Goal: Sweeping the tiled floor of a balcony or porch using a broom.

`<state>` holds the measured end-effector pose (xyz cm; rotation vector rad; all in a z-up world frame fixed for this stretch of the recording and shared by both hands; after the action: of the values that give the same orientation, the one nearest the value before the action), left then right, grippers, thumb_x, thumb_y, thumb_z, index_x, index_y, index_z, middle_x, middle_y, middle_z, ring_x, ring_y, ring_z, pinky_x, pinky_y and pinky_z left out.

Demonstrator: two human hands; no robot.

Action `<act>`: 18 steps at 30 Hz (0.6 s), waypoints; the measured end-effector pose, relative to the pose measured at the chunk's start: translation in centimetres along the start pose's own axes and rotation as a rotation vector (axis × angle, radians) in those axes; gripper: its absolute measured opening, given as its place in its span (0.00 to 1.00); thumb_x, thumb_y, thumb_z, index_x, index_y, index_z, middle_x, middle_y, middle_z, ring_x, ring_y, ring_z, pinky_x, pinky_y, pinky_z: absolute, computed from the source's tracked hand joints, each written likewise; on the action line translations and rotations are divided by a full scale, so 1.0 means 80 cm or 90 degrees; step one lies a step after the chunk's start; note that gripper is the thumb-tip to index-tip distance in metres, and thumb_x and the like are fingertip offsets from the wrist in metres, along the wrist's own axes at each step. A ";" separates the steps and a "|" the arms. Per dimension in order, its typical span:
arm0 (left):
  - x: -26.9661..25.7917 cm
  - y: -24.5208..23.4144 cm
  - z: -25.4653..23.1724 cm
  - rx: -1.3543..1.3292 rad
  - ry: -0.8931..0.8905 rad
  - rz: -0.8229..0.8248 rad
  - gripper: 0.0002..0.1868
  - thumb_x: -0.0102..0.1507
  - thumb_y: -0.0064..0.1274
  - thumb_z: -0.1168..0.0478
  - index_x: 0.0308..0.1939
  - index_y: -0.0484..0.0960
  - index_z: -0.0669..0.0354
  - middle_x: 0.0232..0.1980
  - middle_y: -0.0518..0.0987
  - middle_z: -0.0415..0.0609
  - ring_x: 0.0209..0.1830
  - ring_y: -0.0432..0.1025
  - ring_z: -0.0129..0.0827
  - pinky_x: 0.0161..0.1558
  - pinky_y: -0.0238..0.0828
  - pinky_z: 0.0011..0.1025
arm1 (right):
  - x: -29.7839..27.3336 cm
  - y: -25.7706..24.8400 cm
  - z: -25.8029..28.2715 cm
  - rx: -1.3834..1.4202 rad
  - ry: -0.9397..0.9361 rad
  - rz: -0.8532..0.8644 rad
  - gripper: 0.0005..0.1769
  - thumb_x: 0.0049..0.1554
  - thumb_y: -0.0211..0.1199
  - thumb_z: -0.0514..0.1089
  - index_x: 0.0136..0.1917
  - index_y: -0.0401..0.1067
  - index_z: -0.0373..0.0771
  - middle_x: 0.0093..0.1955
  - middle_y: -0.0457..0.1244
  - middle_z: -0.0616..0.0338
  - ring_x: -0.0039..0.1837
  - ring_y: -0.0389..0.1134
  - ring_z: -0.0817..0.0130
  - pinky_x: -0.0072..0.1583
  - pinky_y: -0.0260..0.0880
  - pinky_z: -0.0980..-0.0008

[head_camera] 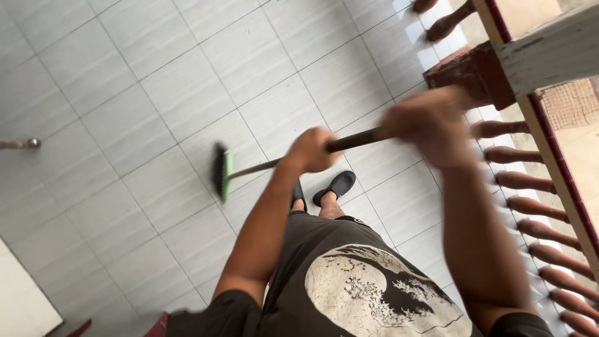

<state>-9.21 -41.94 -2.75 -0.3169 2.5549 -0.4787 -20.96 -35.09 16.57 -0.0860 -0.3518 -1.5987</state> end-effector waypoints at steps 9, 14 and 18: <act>0.030 0.063 0.002 -0.111 0.119 -0.262 0.17 0.65 0.43 0.58 0.20 0.73 0.57 0.17 0.73 0.52 0.16 0.70 0.45 0.25 0.67 0.42 | -0.046 0.011 0.005 -0.197 0.199 -0.109 0.08 0.61 0.62 0.37 0.41 0.77 0.33 0.28 0.63 0.65 0.27 0.58 0.82 0.28 0.54 0.76; 0.082 0.079 -0.134 -0.186 0.349 -0.294 0.15 0.68 0.46 0.55 0.30 0.73 0.59 0.25 0.76 0.57 0.24 0.70 0.52 0.29 0.67 0.45 | -0.053 0.009 0.084 -0.395 0.164 -0.118 0.15 0.61 0.60 0.36 0.33 0.67 0.31 0.24 0.56 0.66 0.24 0.52 0.82 0.29 0.46 0.74; 0.128 0.104 -0.165 -0.185 0.370 -0.220 0.19 0.71 0.45 0.54 0.29 0.68 0.61 0.23 0.73 0.59 0.21 0.68 0.48 0.30 0.68 0.45 | -0.036 0.049 0.101 -0.535 0.051 0.002 0.17 0.57 0.60 0.33 0.30 0.58 0.29 0.22 0.53 0.66 0.25 0.51 0.80 0.29 0.45 0.73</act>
<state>-25.87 -33.97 0.06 -0.8398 3.1590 -0.3561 -18.16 -30.20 24.12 -0.6588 0.4011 -1.6467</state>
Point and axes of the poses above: each hand's wrist, its own x-axis towards the middle knuckle, its own y-axis out of the palm, z = x × y, the point moved 10 cm from there along x, towards the middle knuckle
